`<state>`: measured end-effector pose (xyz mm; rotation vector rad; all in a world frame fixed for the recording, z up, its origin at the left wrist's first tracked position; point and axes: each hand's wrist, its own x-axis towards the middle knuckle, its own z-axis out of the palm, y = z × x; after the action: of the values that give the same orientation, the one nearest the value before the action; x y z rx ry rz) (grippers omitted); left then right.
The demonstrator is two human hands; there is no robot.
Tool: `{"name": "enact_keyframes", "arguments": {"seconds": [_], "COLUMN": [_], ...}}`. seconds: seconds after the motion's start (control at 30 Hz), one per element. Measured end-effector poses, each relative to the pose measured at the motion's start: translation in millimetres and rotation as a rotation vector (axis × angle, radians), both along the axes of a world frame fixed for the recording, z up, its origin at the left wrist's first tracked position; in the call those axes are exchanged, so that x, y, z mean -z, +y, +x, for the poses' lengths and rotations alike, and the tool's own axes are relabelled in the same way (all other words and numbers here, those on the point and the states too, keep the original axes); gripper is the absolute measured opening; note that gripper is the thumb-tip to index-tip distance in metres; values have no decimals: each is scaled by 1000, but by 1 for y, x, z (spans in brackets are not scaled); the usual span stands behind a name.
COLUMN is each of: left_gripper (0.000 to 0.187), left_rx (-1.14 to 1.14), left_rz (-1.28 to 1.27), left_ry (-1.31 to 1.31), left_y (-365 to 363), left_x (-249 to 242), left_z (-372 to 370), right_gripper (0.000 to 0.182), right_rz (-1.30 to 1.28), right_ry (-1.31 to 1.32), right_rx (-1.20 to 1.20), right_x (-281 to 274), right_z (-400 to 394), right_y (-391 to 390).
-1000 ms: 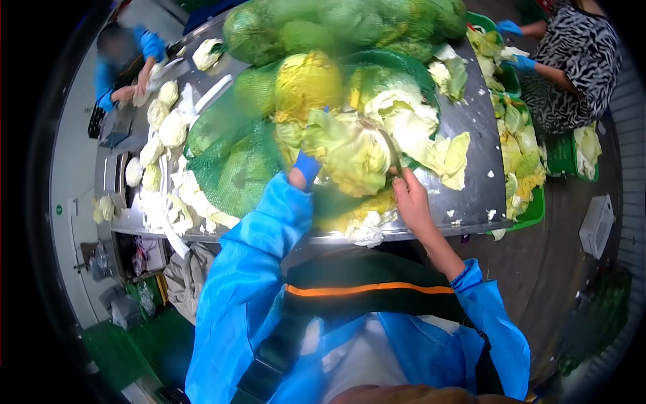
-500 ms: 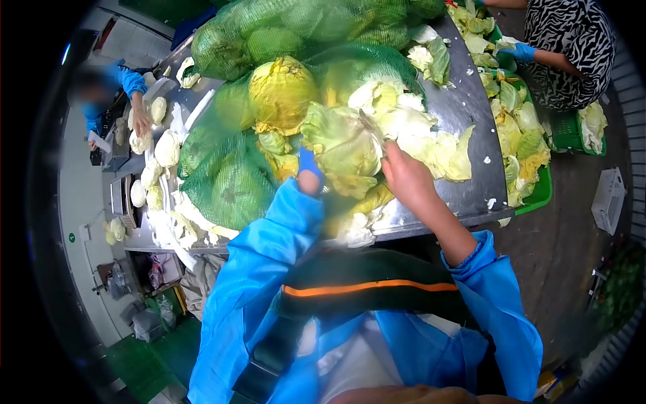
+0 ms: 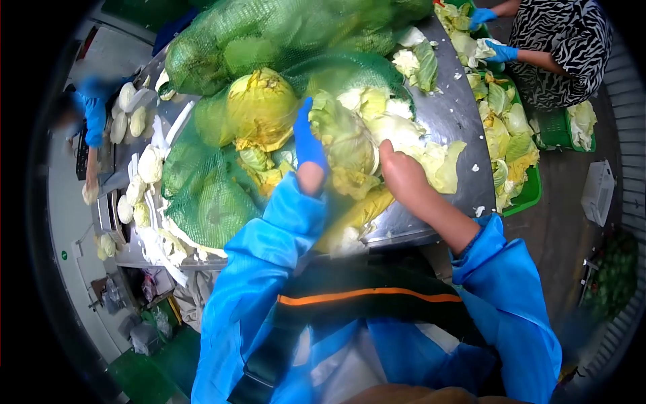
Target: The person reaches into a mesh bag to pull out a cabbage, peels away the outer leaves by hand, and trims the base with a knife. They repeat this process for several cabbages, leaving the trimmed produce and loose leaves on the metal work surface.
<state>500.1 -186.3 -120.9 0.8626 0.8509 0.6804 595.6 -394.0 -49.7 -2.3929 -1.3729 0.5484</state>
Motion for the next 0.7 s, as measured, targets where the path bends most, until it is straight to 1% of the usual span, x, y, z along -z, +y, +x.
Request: {"name": "enact_keyframes", "arguments": {"seconds": [0.03,0.07,0.13,0.17,0.23,0.3,0.33,0.37,0.43,0.47,0.5,0.53,0.57,0.6,0.63,0.67,0.7], "left_gripper": [38,44,56,61,72,79,82,80,76,74,69,66,62,57,43,38,34], "left_rx": [-71,0,102,89,44,126,166,209,381,467,437,467,461,441,442,498,557], "left_rz": [-163,-114,230,533,1120,1154,1169,1270,1014,886,845,676,536,398,296,355,402], "left_ry": [37,-154,-135,47,424,529,586,615,534,489,433,363,343,318,310,269,236], "left_y": [-2,1,2,-3,-24,-34,-35,-23,6,21,38,46,58,68,77,87,96], "left_x": [-23,-19,-21,-26,-51,-70,-76,-78,-80,-81,-63,-67,-64,-65,-67,-67,-62], "left_z": [10,13,11,12,9,17,20,26,38,44,49,49,48,47,45,49,51], "right_gripper": [21,21,21,25,27,31,27,24,21,21,21,21,20,23,28,27,26], "right_rz": [38,69,150,77,42,-7,4,14,127,257,388,516,552,587,609,419,210], "right_ry": [21,14,-8,55,82,133,148,164,54,91,123,163,398,646,878,653,441], "right_rx": [-22,-28,-42,-27,-36,-36,-67,-101,-110,-70,-35,0,-14,-11,9,71,108], "right_x": [-6,-6,-10,-16,-26,-25,-21,-15,12,31,50,75,93,93,93,93,56], "right_z": [6,10,19,24,32,39,41,42,40,40,43,41,44,45,46,53,57], "right_y": [2,4,16,21,21,18,17,17,21,25,31,35,49,64,76,83,89]}}
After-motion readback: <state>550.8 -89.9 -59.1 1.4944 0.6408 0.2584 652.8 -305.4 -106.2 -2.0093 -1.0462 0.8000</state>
